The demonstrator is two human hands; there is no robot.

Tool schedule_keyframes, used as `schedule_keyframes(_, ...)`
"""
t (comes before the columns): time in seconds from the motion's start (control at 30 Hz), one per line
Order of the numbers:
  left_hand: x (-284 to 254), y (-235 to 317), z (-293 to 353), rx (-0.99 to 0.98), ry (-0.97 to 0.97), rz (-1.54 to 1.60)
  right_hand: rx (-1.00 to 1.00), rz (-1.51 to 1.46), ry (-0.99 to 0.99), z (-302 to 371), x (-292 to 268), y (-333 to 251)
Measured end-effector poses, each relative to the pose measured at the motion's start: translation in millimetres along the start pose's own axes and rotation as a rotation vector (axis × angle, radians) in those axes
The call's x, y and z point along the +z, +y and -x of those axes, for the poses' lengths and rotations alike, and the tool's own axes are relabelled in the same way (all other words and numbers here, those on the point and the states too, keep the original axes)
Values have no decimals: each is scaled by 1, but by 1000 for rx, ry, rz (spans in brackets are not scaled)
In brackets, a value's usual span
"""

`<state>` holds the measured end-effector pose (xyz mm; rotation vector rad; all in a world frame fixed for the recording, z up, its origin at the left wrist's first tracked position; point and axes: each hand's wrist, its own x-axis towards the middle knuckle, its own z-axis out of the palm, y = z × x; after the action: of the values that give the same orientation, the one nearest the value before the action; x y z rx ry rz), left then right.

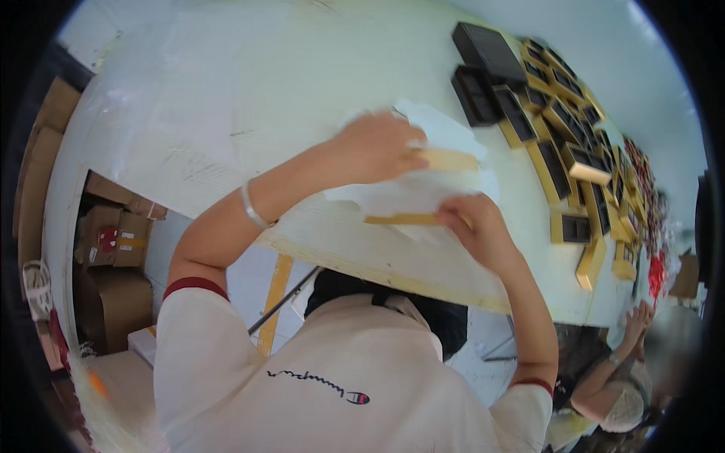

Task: The person folds flat cardboard pieces into small rectangular boxes and places dark rectangular inserts inside each one. The process repeats with multiple units on a white worktable.

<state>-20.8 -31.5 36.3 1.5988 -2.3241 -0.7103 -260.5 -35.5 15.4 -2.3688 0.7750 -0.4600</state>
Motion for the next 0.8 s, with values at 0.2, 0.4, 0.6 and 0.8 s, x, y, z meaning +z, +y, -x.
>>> schedule_keyframes(0.2, 28, 22, 54, 367, 356, -281, 350, -276, -211, -37, 1, 9)
schedule_keyframes(0.4, 53, 2, 54, 384, 300, -200, 384, -418, -255, -40, -2, 12)
schedule_keyframes(0.6, 49, 9, 49, 428, 446, -255, 440, -445, -201, -38, -7, 13)
schedule_keyframes(0.8, 56, -4, 43, 353, 403, -185, -353, 541, 275, -25, -2, -22)
